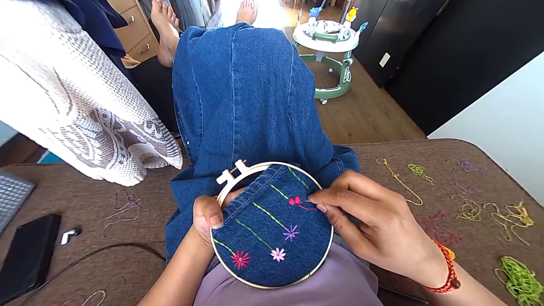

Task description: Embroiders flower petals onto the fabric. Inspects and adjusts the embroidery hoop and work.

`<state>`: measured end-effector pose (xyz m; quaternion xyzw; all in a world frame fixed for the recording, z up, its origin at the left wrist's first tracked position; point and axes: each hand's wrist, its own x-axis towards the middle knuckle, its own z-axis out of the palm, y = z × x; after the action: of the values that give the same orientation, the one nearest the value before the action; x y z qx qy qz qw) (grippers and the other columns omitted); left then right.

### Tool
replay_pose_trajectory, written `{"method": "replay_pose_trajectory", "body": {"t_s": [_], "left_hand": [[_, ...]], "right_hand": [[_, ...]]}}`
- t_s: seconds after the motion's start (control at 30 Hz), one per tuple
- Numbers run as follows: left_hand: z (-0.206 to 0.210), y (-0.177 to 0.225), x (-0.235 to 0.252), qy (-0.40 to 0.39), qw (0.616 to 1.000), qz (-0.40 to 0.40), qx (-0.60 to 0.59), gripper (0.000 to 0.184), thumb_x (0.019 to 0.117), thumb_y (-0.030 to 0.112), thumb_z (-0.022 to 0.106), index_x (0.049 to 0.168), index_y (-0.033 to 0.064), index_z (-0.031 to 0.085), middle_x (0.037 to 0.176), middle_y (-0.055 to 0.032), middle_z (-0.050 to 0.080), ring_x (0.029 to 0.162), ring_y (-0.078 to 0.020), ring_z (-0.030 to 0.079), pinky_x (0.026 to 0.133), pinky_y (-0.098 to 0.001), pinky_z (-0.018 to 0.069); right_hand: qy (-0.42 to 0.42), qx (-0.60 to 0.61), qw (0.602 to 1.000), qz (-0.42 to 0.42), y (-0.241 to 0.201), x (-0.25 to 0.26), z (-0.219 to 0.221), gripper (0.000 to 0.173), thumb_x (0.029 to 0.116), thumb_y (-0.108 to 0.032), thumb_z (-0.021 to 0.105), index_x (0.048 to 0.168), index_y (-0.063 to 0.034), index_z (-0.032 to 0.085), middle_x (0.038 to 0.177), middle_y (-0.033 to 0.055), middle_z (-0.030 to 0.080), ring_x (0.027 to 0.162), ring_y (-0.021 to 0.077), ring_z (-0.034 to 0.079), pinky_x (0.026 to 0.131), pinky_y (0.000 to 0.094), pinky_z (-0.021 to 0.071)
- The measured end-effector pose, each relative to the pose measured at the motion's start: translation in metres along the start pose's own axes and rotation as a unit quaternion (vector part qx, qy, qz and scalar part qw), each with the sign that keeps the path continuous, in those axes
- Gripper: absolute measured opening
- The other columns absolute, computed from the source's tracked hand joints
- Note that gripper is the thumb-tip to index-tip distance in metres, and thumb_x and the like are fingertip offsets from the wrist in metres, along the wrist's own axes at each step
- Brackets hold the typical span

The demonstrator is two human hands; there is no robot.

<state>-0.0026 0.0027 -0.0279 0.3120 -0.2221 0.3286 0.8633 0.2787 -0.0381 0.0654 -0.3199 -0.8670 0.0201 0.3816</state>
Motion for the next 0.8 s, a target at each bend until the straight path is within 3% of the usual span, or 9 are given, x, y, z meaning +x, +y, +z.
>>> {"method": "replay_pose_trajectory", "body": {"t_s": [0.27,0.6,0.8], "left_hand": [[0.001,0.0,0.001,0.003,1.0,0.001,0.013,0.043,0.0962,0.021,0.06,0.139,0.0116,0.061,0.124,-0.0003,0.071,0.111,-0.0058,0.067,0.099,-0.0243,0.0521],[-0.002,0.0,-0.003,0.013,1.0,0.002,0.014,0.047,0.0959,0.019,0.061,0.142,0.0109,0.058,0.125,-0.0017,0.07,0.113,-0.0075,0.067,0.101,-0.0264,0.0521],[-0.004,0.001,-0.002,0.001,1.0,-0.006,0.005,0.047,0.0953,0.018,0.061,0.142,0.0112,0.058,0.126,-0.0018,0.07,0.113,-0.0077,0.067,0.101,-0.026,0.0519]], "right_hand": [[-0.019,-0.087,0.994,-0.066,-0.002,0.009,-0.008,0.023,0.0966,-0.008,0.054,0.102,-0.0112,0.076,0.084,-0.0004,0.053,0.081,0.0089,0.051,0.066,0.0173,0.0419],[-0.018,-0.058,0.997,-0.043,0.0,0.015,0.0,0.02,0.0966,-0.008,0.054,0.094,-0.0117,0.073,0.084,-0.0025,0.052,0.078,0.0057,0.051,0.065,0.0152,0.0431],[-0.011,0.031,0.999,0.011,0.004,0.015,0.006,0.016,0.0976,-0.013,0.057,0.091,-0.0138,0.072,0.084,-0.0066,0.051,0.075,-0.0024,0.05,0.064,0.0092,0.0434]]}}
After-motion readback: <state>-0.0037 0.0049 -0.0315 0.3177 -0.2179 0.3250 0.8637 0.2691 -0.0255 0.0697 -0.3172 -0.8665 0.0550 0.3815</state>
